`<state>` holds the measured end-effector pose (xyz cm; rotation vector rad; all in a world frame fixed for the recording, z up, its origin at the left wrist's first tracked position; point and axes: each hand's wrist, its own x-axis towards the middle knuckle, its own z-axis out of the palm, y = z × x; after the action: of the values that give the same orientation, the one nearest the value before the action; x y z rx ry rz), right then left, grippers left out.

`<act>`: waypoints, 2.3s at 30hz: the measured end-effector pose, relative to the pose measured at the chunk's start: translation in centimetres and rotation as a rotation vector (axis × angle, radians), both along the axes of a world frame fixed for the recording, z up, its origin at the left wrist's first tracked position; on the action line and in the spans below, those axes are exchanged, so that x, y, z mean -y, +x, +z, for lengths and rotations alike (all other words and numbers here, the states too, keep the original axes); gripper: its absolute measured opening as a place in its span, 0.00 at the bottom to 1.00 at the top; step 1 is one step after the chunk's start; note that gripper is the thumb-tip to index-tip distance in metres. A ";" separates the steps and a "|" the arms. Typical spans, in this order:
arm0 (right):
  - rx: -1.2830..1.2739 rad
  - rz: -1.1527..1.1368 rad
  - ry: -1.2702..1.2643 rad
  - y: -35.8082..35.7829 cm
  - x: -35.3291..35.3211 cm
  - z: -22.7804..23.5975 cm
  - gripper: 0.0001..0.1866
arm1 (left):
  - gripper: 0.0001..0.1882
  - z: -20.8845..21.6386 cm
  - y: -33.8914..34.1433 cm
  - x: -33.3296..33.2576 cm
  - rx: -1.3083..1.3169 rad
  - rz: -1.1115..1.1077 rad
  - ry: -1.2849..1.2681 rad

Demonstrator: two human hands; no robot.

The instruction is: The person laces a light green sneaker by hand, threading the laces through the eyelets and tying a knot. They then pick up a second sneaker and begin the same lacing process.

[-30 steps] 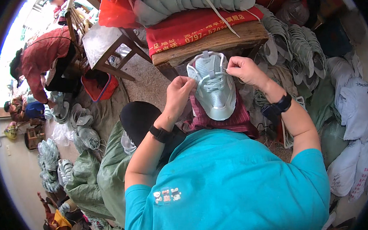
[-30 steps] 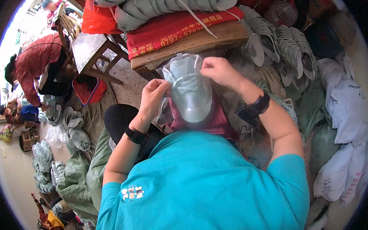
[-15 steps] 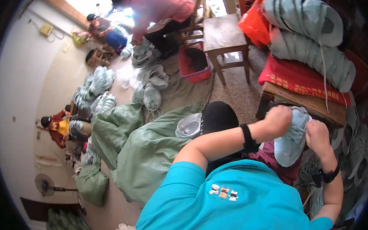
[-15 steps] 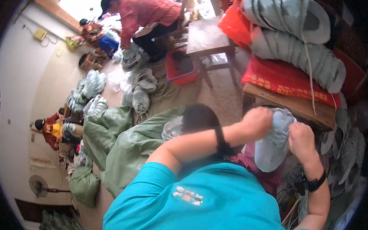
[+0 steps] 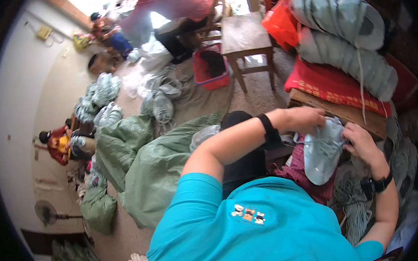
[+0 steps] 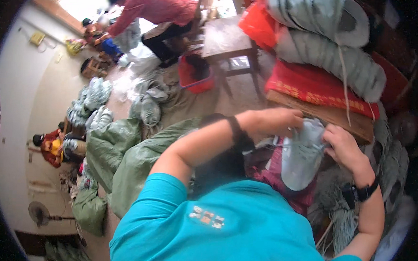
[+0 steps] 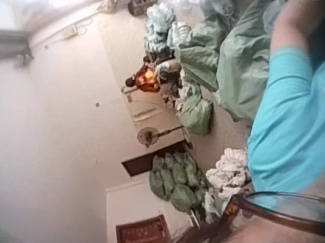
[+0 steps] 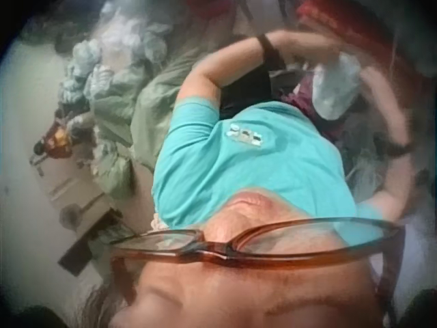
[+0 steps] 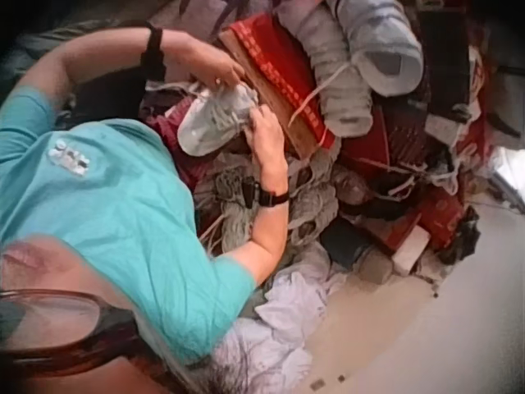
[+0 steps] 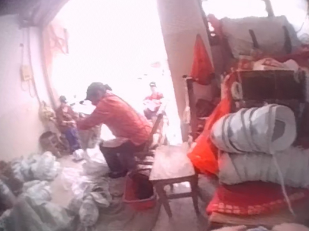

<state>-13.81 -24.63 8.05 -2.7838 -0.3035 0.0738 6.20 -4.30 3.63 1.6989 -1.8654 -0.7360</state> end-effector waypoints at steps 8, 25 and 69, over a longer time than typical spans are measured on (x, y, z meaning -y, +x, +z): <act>-0.069 -0.090 0.418 0.0 2.6 -5.3 0.08 | 0.14 -5.6 -0.1 0.9 -0.095 0.112 -0.197; 0.069 -0.190 1.129 0.7 -5.9 5.1 0.08 | 0.12 7.1 -5.8 0.9 -0.640 0.523 -0.718; 0.095 -0.736 0.691 -4.0 -0.9 -7.2 0.05 | 0.15 -5.0 -3.9 -2.8 -0.646 0.649 0.106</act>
<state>-17.79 -23.70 0.88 -2.0501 0.5752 -0.2854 2.30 -1.51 -1.32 1.7057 -0.7909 -0.9528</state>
